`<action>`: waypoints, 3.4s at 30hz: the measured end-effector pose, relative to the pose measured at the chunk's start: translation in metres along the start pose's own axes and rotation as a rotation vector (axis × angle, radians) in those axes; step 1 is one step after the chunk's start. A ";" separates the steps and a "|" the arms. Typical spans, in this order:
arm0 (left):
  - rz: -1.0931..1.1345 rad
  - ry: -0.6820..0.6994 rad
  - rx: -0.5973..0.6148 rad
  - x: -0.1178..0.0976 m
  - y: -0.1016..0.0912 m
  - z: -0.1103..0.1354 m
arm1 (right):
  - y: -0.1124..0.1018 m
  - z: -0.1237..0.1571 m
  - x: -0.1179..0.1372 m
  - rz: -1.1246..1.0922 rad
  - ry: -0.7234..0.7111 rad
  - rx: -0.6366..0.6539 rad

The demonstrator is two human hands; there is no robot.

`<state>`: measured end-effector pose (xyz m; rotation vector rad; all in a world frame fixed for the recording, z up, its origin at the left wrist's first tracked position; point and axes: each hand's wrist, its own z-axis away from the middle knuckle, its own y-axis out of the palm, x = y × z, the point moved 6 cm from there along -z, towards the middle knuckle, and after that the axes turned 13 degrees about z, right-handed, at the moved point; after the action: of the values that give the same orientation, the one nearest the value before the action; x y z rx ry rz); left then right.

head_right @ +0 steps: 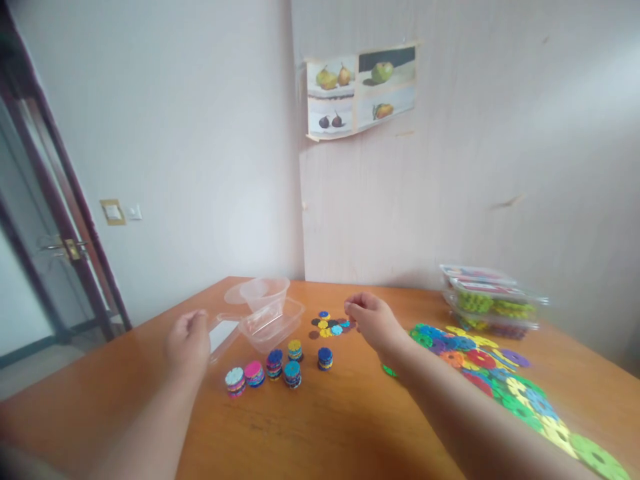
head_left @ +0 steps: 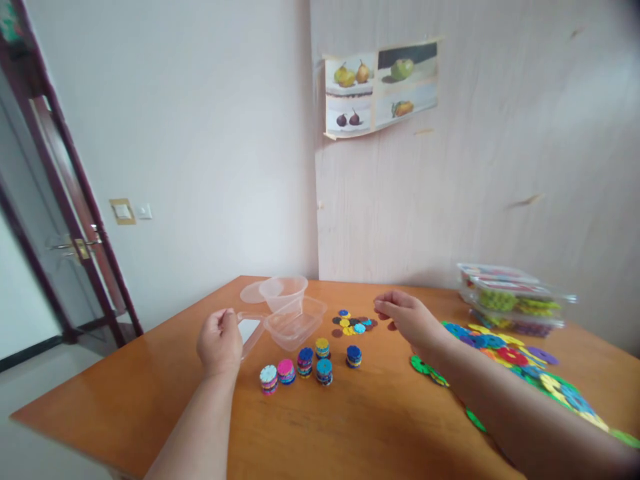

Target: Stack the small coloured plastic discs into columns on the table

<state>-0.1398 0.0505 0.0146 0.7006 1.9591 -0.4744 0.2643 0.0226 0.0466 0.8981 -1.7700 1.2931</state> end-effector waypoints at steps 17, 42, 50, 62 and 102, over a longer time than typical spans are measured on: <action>-0.233 0.106 0.148 -0.002 0.016 0.004 | 0.059 -0.081 -0.041 1.168 -0.363 0.524; -0.295 0.118 0.147 -0.003 0.018 0.004 | 0.062 -0.071 -0.045 1.272 -0.459 0.479; -0.280 0.110 0.149 -0.006 0.017 0.007 | 0.053 -0.063 -0.039 1.256 -0.434 0.430; -0.269 0.121 0.135 -0.003 0.018 0.005 | 0.040 -0.050 -0.044 1.211 -0.472 0.472; -0.280 0.096 0.144 -0.007 0.019 0.007 | 0.034 -0.061 -0.044 0.984 -0.414 0.549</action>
<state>-0.1203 0.0587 0.0166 0.5479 2.1402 -0.7712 0.2660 0.0943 0.0059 0.5744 -2.3542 2.4422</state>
